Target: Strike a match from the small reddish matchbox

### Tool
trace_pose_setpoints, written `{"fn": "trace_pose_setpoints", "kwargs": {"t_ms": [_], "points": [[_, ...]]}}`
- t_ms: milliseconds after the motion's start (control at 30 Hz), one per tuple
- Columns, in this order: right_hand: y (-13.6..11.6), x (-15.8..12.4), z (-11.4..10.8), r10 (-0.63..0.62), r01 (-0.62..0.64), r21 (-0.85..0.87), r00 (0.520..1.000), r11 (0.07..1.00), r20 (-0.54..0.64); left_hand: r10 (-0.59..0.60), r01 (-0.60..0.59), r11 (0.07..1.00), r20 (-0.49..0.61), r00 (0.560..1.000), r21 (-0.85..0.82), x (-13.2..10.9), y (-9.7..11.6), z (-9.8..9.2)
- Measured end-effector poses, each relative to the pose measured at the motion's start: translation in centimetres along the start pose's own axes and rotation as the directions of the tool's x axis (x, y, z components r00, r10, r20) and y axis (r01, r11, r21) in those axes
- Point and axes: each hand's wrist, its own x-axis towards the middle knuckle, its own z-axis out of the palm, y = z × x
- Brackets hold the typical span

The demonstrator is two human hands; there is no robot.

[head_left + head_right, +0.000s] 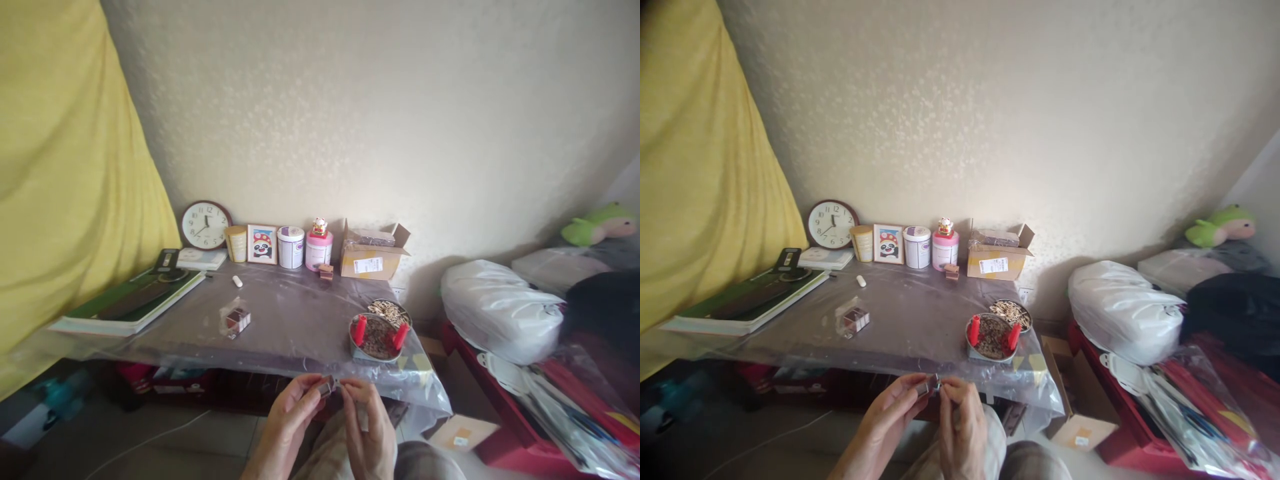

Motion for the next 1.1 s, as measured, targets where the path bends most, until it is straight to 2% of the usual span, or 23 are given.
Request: {"fn": "trace_pose_setpoints", "kwargs": {"t_ms": [100,133,200,267,333,433,567,633,733,833,933,1033,1100], "points": [[-0.7,0.4,-0.4,-0.136,0.134,-0.025,0.98,0.991,-0.143,0.006,-0.005,1.0,-0.103,0.995,0.008,0.5,-0.4,-0.3],[-0.6,0.4,-0.4,-0.178,0.173,-0.043,0.971,0.984,-0.157,0.013,-0.012,1.0,-0.122,0.992,0.007,0.5,-0.4,-0.3],[0.4,0.0,0.0,-0.228,0.221,-0.085,0.971,0.972,-0.076,0.02,-0.018,1.0,-0.126,0.992,0.012,0.5,-0.4,-0.2],[2.4,-0.5,0.6,-0.148,0.158,-0.119,0.985,0.98,0.089,0.026,-0.021,0.999,-0.111,0.993,0.039,0.3,-0.2,-0.1],[4.5,-0.8,0.9,0.014,-0.016,-0.139,1.0,0.99,-0.012,0.028,-0.021,0.998,-0.12,0.992,0.061,0.1,-0.1,-0.2],[6.4,-0.6,0.8,0.231,-0.236,-0.021,0.963,0.971,-0.139,0.013,-0.004,0.998,-0.14,0.99,0.067,0.1,0.0,-0.7],[6.2,0.0,0.2,0.413,-0.379,0.194,0.892,0.905,-0.184,0.008,-0.001,0.998,-0.14,0.99,0.056,0.2,0.0,-1.0],[5.4,-0.1,0.1,0.437,-0.402,0.22,0.888,0.889,-0.145,0.011,-0.005,0.999,-0.121,0.993,0.047,0.2,0.0,-0.9],[3.6,-0.6,0.2,0.338,-0.329,0.138,0.94,0.934,-0.045,0.011,-0.009,0.999,-0.062,0.998,0.042,0.1,0.1,-0.6],[1.9,-0.6,0.3,0.101,-0.101,0.054,0.995,0.993,0.002,0.022,-0.022,1.0,-0.004,1.0,0.019,0.0,0.1,-0.4],[0.6,-0.1,0.3,-0.109,0.109,0.003,0.993,0.994,0.032,0.026,-0.026,1.0,0.039,0.999,0.007,0.0,0.0,-0.3],[-0.2,0.3,0.0,-0.186,0.186,-0.053,0.982,0.981,0.019,0.02,-0.02,1.0,-0.008,1.0,0.002,0.4,-0.3,-0.5],[-0.4,0.3,-0.1,-0.221,0.219,-0.04,0.973,0.975,-0.068,0.013,-0.013,1.0,-0.08,0.997,0.002,0.6,-0.5,-0.6]]}}
